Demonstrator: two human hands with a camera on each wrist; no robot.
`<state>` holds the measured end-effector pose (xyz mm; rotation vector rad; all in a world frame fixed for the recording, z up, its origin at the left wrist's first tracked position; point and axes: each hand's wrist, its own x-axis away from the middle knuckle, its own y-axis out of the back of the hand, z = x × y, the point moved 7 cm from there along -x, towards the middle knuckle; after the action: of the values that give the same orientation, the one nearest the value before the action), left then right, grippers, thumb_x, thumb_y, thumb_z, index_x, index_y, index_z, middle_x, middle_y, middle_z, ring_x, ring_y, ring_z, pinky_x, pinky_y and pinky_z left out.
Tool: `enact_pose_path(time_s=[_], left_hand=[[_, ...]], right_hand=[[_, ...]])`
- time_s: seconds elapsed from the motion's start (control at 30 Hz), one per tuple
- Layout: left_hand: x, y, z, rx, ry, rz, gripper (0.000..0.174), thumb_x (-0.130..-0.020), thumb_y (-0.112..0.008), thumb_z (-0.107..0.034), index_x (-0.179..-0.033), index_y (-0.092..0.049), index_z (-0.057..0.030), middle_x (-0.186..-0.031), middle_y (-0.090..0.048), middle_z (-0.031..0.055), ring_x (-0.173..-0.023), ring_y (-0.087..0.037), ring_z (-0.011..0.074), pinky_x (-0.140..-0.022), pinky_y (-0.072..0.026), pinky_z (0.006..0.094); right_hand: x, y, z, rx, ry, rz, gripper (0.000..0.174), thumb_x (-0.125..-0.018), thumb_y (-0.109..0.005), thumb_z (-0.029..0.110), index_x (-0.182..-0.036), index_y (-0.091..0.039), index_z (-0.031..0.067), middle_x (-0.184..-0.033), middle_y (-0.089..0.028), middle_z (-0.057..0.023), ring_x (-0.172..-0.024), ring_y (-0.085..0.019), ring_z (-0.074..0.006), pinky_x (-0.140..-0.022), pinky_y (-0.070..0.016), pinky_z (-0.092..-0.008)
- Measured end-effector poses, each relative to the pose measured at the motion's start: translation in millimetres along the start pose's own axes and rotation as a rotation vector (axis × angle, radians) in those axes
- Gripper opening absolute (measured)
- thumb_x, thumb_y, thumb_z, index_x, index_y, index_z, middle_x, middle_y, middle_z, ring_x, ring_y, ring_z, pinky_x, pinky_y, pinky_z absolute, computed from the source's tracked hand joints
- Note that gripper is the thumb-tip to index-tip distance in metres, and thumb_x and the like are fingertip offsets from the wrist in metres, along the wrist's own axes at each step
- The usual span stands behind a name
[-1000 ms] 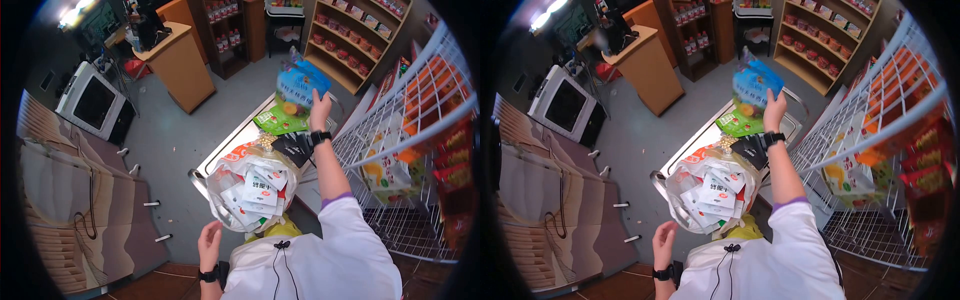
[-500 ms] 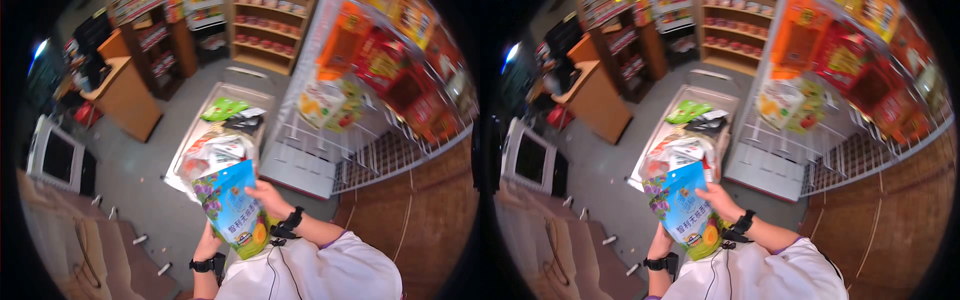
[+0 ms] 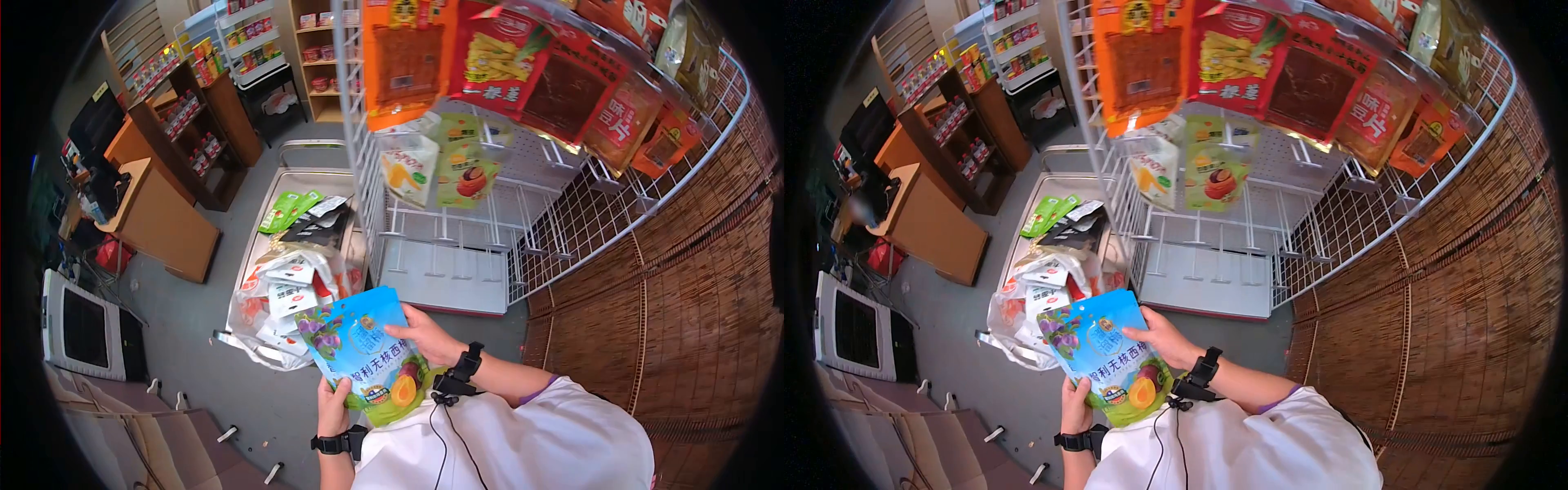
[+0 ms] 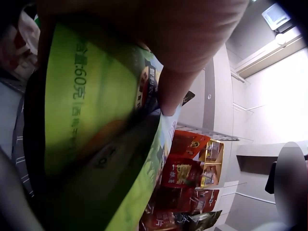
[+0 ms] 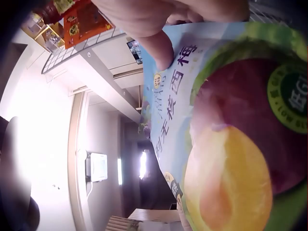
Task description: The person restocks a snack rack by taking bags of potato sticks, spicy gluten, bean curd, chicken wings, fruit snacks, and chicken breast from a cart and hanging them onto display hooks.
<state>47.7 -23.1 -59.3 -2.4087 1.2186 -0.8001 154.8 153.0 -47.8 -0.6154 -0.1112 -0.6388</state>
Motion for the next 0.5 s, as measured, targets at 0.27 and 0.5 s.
enact_pose_path(time_s=[0.27,0.5], left_hand=[[-32,-99,56,-0.200,0.047,-0.001,0.027,-0.087,-0.059,-0.007,-0.113,-0.054,-0.0014,-0.103,-0.062,0.0021,-0.090,-0.056,0.0097,-0.081,-0.0438,0.0258],[-43,-146,84,-0.282,0.053,0.025,0.022,-0.089,-0.059,-0.007,-0.110,-0.056,-0.0020,-0.101,-0.064,0.0021,-0.087,-0.058,0.0094,-0.079,-0.0458,0.0261]], right_hand=[[42,128,47,0.084,0.143,-0.189,0.024,-0.091,-0.059,0.014,-0.111,-0.057,0.0024,-0.103,-0.063,-0.0021,-0.092,-0.058,-0.0087,-0.083,-0.0469,-0.0269],[61,194,74,0.124,0.254,-0.303,0.020,-0.092,-0.057,0.012,-0.109,-0.056,0.0028,-0.101,-0.062,-0.0002,-0.089,-0.056,-0.0061,-0.081,-0.0460,-0.0244]])
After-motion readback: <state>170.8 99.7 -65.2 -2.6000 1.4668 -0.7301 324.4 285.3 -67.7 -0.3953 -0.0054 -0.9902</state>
